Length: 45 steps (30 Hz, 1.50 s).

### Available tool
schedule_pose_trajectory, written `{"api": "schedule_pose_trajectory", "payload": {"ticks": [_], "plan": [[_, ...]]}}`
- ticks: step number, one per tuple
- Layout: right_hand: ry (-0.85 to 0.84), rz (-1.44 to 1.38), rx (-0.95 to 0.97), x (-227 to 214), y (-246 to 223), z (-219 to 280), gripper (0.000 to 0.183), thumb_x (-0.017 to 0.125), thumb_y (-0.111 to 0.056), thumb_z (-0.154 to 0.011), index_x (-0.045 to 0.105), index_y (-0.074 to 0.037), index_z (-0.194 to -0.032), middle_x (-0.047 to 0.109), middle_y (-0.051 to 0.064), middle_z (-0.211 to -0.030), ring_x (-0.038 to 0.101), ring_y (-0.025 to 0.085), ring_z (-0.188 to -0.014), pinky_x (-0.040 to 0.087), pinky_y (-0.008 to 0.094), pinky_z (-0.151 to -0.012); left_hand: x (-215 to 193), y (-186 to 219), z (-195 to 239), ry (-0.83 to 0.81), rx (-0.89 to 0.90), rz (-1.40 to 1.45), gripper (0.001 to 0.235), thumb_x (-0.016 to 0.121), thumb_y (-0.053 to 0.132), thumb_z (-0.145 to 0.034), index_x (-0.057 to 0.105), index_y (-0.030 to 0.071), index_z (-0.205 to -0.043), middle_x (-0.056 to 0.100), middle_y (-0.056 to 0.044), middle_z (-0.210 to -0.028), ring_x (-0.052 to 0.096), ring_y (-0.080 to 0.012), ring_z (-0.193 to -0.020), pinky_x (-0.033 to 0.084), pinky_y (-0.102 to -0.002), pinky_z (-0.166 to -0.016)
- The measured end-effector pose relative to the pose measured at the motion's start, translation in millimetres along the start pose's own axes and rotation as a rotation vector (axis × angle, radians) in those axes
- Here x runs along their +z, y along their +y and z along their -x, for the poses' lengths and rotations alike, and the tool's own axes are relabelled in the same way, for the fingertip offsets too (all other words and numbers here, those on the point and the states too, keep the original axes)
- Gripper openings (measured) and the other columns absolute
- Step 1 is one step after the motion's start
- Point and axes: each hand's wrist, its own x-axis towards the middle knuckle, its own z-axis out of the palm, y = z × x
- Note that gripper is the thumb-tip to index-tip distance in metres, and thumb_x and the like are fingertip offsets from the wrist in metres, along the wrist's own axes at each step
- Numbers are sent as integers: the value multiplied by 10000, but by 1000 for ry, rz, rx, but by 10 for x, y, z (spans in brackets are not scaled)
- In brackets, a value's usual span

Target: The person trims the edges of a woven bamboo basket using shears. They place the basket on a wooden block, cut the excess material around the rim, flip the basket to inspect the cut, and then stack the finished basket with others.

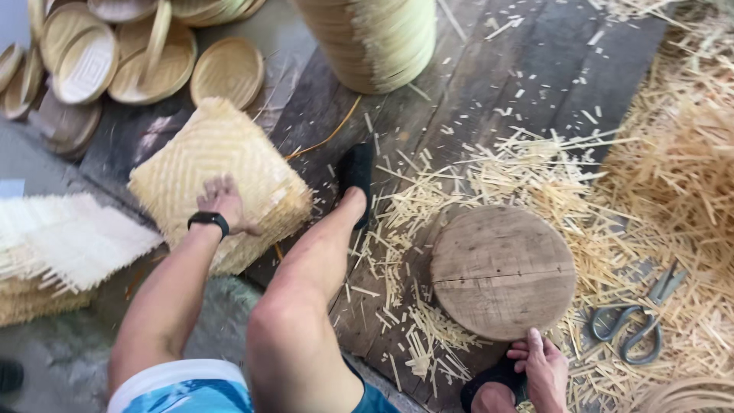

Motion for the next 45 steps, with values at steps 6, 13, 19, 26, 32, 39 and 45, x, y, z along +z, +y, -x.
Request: {"api": "schedule_pose_trajectory", "payload": {"ticks": [6, 13, 19, 26, 32, 39, 45], "plan": [[-182, 46, 17, 258, -70, 106, 439, 560, -343, -1032, 633, 82, -1118, 746, 212, -991, 735, 243, -741, 526, 297, -540, 947, -683, 48, 170, -1, 237, 932, 786, 514, -728, 514, 19, -1468, 557, -248, -1479, 525, -422, -1385, 422, -478, -1174], [-194, 186, 17, 297, -189, 122, 466, 549, -356, -1056, 658, 93, -1111, 749, 215, -991, 723, 253, -760, 516, 300, -550, 943, -651, 205, 368, 221, 260, 290, 734, 332, -836, 690, 92, -994, 686, -180, -1104, 673, -367, -994, 559, -460, -845], [-209, 91, -44, 475, -182, 16, 448, 548, -363, -1075, 639, 76, -1082, 731, 204, -937, 710, 255, -739, 527, 309, -572, 126, -603, 475, 817, 57, 399, 180, 665, 177, -1001, 769, 109, -871, 712, -103, -746, 657, -260, -613, 521, -388, -589], [-170, -16, -86, 405, -182, 7, 415, 554, -360, -1074, 656, 39, -1120, 707, 162, -906, 694, 216, -754, 521, 289, -615, -155, -243, 206, 352, 71, 877, 141, 800, 223, -853, 815, 104, -927, 781, -81, -802, 708, -156, -650, 578, -286, -652], [-224, -187, -119, 235, -50, 8, 429, 468, -359, -1114, 622, 40, -1156, 686, 142, -912, 692, 212, -746, 548, 298, -631, -319, 99, 254, 808, 35, 523, 143, 676, 128, -943, 648, -5, -898, 684, -184, -773, 681, -318, -712, 535, -449, -670], [-23, -166, -276, 153, -369, 217, 438, 455, -378, -1140, 617, 24, -1204, 676, 137, -914, 665, 221, -746, 531, 316, -631, -1275, 1126, 1489, 821, 528, 201, 99, 568, 121, -1055, 556, 30, -1018, 628, -167, -818, 637, -367, -740, 525, -486, -642], [-307, -644, -202, 77, -1149, 310, 554, 485, -485, -998, 647, -1, -1214, 733, 113, -1006, 750, 205, -854, 612, 320, -752, -267, 2898, 1951, 311, 1391, 391, 155, 478, -6, -1020, 552, 55, -898, 535, -72, -697, 526, -192, -602, 479, -325, -519]]}}
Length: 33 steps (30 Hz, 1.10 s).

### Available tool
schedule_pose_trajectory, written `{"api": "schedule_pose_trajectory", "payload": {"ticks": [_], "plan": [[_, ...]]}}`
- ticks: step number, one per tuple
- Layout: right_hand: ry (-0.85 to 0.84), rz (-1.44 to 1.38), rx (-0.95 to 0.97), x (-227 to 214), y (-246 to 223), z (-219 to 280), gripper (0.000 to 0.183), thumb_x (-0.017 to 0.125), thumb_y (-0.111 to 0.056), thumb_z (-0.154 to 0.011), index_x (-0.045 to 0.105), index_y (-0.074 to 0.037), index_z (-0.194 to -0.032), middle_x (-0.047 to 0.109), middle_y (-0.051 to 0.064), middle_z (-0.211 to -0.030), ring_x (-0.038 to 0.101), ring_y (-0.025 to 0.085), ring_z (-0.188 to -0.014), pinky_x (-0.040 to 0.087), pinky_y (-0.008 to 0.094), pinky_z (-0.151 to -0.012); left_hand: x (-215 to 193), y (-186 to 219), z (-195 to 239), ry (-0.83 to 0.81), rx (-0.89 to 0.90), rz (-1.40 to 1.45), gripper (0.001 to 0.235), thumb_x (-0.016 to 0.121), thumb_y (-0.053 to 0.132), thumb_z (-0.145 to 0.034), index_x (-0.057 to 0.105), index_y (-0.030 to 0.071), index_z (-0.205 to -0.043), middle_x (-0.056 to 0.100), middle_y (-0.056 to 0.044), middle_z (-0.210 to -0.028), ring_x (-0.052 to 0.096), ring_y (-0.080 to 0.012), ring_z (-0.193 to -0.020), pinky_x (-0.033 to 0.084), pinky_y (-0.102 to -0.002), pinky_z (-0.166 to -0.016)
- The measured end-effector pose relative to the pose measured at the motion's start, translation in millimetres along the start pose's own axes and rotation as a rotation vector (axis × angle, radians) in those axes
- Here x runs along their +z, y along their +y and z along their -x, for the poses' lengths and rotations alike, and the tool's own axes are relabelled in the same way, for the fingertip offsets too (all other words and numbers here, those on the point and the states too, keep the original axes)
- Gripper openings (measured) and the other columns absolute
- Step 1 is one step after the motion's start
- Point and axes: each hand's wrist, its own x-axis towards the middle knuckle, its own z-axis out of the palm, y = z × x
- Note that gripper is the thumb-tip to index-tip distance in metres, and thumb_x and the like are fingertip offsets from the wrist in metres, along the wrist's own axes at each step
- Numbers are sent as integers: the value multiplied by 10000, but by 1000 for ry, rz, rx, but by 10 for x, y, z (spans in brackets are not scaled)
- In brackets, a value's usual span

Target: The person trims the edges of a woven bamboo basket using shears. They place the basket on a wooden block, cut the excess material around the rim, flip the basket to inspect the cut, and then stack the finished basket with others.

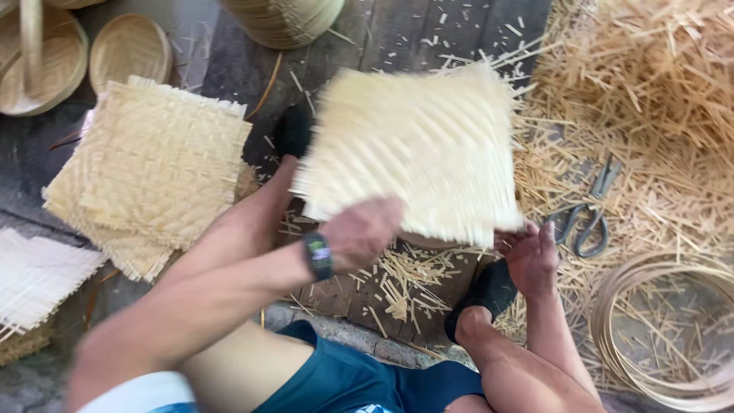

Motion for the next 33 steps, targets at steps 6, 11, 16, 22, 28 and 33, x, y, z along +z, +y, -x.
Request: {"api": "schedule_pose_trajectory", "payload": {"ticks": [6, 11, 16, 22, 28, 33], "plan": [[215, 587, -54, -5, -6, -285, 306, 778, -192, -900, 700, 5, -1121, 738, 63, -990, 670, 101, -806, 547, 257, -715, 1462, -126, 63, 184, 318, 118, 212, 639, 230, -803, 554, 90, -937, 586, -63, -814, 582, -215, -736, 515, -374, -613], [249, 586, -138, -185, 255, -448, 264, 847, -121, -936, 697, 38, -1085, 710, 48, -951, 603, 79, -778, 495, 225, -677, 1801, -1413, 33, 376, -681, 145, 220, 770, 158, -797, 629, 39, -916, 624, -85, -824, 600, -193, -746, 517, -358, -648], [300, 667, -217, 62, 156, -430, 368, 834, -164, -880, 684, 16, -1163, 754, 62, -1011, 669, 84, -835, 549, 212, -752, 1822, -2070, -20, 298, -1085, 966, 365, 927, 186, -704, 731, -10, -942, 774, -64, -909, 679, -111, -772, 567, -293, -710], [289, 1571, -525, 619, 84, -262, 820, 848, -434, -840, 449, -57, -1450, 515, 170, -1366, 473, 281, -1297, 410, 439, -1124, 1642, -1789, -18, 311, -1101, 559, 356, 960, 268, -699, 762, 22, -863, 770, -67, -785, 662, -105, -654, 538, -285, -633], [-192, 2095, -742, 1006, 329, -280, 739, 604, -571, -919, 414, -233, -1548, 413, 190, -1532, 291, 405, -1467, 132, 566, -1212, 1342, -1505, -115, 383, -1098, 424, 350, 947, 286, -708, 757, 25, -841, 753, -79, -747, 663, -146, -614, 536, -324, -611], [-205, 2081, -621, 1046, 377, -269, 710, 611, -537, -917, 432, -231, -1532, 368, 190, -1548, 247, 425, -1485, 101, 610, -1224, 1097, -644, -254, 536, -1027, 306, 135, 689, 164, -911, 615, 89, -827, 646, -14, -677, 618, -157, -545, 513, -320, -515]]}}
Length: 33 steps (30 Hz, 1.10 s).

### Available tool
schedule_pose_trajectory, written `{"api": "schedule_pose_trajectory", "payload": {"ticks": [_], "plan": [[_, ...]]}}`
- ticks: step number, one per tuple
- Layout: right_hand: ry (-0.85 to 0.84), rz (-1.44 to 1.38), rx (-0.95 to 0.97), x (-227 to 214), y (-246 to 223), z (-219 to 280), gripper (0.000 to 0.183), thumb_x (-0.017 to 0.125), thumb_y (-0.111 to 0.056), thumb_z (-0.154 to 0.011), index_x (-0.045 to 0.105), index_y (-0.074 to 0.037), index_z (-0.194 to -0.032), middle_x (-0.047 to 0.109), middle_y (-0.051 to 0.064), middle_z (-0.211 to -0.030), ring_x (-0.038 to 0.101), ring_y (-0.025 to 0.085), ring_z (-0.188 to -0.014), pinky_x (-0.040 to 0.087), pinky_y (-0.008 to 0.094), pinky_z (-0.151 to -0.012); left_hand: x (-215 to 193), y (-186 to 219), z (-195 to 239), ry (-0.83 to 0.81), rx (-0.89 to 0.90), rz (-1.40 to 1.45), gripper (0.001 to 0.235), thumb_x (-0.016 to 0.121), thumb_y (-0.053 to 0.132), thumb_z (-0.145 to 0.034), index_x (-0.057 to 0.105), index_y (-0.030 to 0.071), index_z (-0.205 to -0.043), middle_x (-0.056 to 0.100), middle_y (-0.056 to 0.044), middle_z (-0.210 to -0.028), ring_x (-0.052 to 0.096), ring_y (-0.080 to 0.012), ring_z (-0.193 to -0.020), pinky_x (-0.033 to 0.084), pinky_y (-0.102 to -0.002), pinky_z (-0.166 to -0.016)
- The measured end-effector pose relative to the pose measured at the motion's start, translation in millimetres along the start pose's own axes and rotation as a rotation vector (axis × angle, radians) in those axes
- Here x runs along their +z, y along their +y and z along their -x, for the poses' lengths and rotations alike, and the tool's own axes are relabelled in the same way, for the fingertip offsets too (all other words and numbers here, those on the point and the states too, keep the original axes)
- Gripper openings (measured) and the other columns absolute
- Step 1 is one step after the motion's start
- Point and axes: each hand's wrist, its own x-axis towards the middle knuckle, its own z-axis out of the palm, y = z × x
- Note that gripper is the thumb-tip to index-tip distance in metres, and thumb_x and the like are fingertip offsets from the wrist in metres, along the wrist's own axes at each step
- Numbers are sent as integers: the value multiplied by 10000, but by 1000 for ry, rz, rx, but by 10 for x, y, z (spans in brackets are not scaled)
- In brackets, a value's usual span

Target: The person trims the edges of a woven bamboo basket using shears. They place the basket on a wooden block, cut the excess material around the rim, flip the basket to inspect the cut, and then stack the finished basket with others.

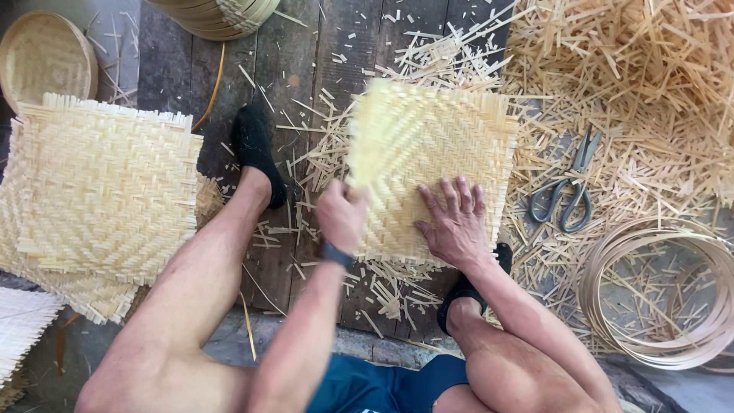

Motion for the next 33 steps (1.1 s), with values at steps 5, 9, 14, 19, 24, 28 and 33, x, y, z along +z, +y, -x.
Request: {"api": "schedule_pose_trajectory", "payload": {"ticks": [5, 9, 14, 19, 24, 28, 33], "plan": [[-7, 19, 30, -50, -20, 103, 722, 625, -525, -909, 426, -232, -1538, 367, 188, -1556, 254, 426, -1485, 99, 603, -1224, 180, 603, 1301, -123, 769, -46, 59, 667, 61, -930, 609, 56, -939, 712, -115, -1020, 664, -247, -910, 530, -358, -779], [-10, 14, 40, -97, -39, 33, 731, 635, -515, -903, 422, -232, -1543, 366, 186, -1562, 259, 427, -1485, 98, 598, -1224, 129, 442, 952, -124, 336, 9, 285, 716, 229, -988, 594, 107, -762, 642, -88, -694, 598, -234, -629, 493, -411, -613], [-6, -14, 49, -99, -110, -10, 739, 646, -505, -895, 423, -229, -1542, 366, 179, -1566, 261, 431, -1486, 98, 597, -1224, -105, -299, -403, -81, 100, 113, 263, 874, 144, -766, 664, 36, -882, 727, -72, -767, 676, -154, -633, 539, -306, -580], [69, -94, 12, -44, -20, -18, 709, 669, -471, -902, 475, -169, -1513, 422, 187, -1542, 288, 407, -1480, 143, 568, -1214, 191, -865, -770, -265, -107, 219, 370, 927, 157, -737, 733, 21, -1022, 786, -62, -868, 712, -102, -730, 568, -273, -643], [556, -370, 361, -3, 671, 632, 537, 732, -234, -965, 535, -91, -1444, 559, 199, -1441, 461, 351, -1441, 371, 448, -1233, 284, -1248, -856, -331, -100, 370, 460, 932, 140, -733, 716, -20, -1107, 769, -72, -967, 698, -93, -801, 567, -245, -701], [506, -59, 1033, -72, 1641, 1711, 544, 770, -245, -891, 566, -48, -1355, 572, 230, -1341, 485, 396, -1328, 383, 533, -1114, 336, -1446, -904, -324, -118, 463, 605, 936, 131, -753, 638, -95, -1228, 736, -128, -1064, 691, -144, -882, 546, -273, -734], [50, -209, 1171, 196, 2134, 2909, 354, 751, -304, -891, 713, -100, -1178, 673, 185, -1194, 636, 368, -1128, 509, 455, -986, 360, -1367, -809, -91, 72, 180, 893, 995, 247, -704, 482, -76, -1360, 658, -177, -1199, 668, -220, -1032, 559, -334, -893]]}}
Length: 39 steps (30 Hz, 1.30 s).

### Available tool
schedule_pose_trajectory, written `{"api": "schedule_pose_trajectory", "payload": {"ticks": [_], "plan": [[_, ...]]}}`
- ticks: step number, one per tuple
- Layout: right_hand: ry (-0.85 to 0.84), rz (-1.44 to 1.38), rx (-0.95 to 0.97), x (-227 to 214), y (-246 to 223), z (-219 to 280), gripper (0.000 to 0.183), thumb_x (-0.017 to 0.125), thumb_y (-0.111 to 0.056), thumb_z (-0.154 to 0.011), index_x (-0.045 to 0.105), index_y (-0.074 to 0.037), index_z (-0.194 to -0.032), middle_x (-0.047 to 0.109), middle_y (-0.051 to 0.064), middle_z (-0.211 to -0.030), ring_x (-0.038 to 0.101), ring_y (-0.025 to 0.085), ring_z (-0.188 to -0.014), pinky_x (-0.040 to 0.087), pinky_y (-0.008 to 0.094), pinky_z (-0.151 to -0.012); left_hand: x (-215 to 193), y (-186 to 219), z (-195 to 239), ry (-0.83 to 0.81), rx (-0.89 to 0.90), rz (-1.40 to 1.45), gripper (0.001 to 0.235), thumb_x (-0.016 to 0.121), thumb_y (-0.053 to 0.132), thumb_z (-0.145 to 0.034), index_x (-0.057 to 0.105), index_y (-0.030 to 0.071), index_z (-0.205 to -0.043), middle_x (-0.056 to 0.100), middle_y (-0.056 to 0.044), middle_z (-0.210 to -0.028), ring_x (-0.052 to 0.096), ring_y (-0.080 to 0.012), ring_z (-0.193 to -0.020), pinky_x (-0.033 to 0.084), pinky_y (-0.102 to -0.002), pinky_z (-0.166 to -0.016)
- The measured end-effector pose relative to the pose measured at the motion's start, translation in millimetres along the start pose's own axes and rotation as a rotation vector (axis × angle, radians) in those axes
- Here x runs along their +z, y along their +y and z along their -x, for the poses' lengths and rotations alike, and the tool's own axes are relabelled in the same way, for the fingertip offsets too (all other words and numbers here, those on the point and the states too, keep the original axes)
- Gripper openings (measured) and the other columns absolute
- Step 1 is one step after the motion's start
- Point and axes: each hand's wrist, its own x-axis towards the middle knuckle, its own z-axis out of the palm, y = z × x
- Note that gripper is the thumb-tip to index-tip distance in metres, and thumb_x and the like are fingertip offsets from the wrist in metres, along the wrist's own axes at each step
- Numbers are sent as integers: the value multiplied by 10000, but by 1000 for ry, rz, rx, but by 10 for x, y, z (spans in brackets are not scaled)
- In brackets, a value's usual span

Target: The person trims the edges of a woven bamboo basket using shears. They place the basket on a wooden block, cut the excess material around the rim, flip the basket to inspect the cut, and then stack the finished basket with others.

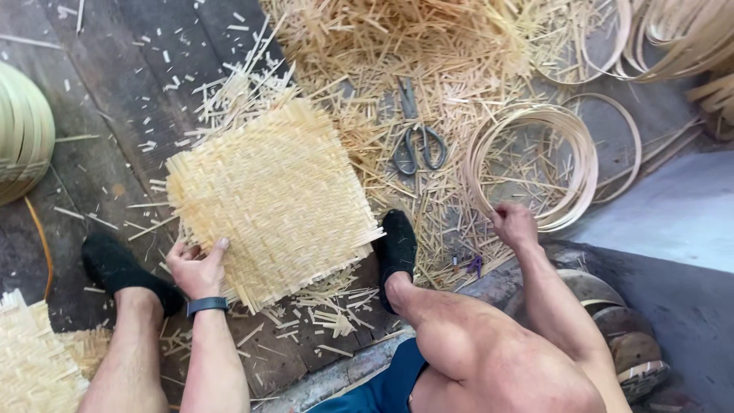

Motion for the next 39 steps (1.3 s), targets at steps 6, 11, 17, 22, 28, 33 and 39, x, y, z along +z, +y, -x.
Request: {"api": "schedule_pose_trajectory", "payload": {"ticks": [6, 11, 17, 22, 28, 33, 39], "plan": [[153, -145, -162, 86, 306, 109, 196, 689, -211, -949, 769, -118, -1102, 750, 77, -1086, 728, 280, -918, 570, 401, -840, -61, 238, 88, 80, 79, -315, 967, 1011, 361, -687, 473, -56, -1373, 561, -241, -1291, 556, -350, -1193, 451, -458, -1052], [245, -230, -182, 21, 394, 162, 172, 730, -228, -960, 778, -133, -1096, 758, 69, -1047, 737, 236, -909, 590, 347, -815, -68, 151, 59, 160, 135, -371, 1029, 1034, 369, -715, 426, -114, -1391, 470, -318, -1361, 440, -425, -1287, 381, -485, -1096], [445, 84, -259, -38, 439, 173, 76, 727, -210, -1021, 768, -167, -1069, 758, 64, -1015, 718, 209, -881, 575, 389, -901, -193, 72, -60, 229, 165, -350, 1002, 1038, 376, -780, 408, -107, -1391, 458, -274, -1386, 459, -390, -1289, 427, -463, -1098], [481, 106, -206, -223, 380, 280, 71, 702, -125, -962, 749, -174, -942, 755, 38, -904, 718, 229, -847, 557, 397, -854, -250, 142, -156, 211, 35, -144, 996, 988, 347, -792, 375, -77, -1453, 382, -262, -1404, 570, -278, -1090, 533, -377, -945], [605, -42, -337, -424, 411, 262, 53, 686, -179, -1051, 733, -161, -1067, 758, 45, -1069, 730, 222, -1038, 567, 393, -948, -233, 280, -142, 231, 48, -97, 918, 987, 255, -799, 420, -41, -1457, 406, -236, -1406, 576, -247, -1052, 538, -396, -929], [0, 73, -78, -516, 465, 132, 320, 680, -349, -917, 790, -206, -1181, 731, 122, -1153, 709, 308, -1016, 550, 448, -949, -222, 470, -113, 208, 35, -29, 855, 961, 239, -832, 424, -22, -1444, 412, -218, -1409, 586, -230, -1062, 548, -377, -923], [42, -369, 124, -349, 33, -147, 666, 782, -434, -857, 591, -27, -1348, 650, 176, -1251, 635, 280, -1143, 535, 420, -951, -211, 559, -51, 159, -3, -102, 822, 951, 245, -846, 451, -20, -1443, 406, -227, -1412, 648, -230, -1021, 543, -367, -922]]}}
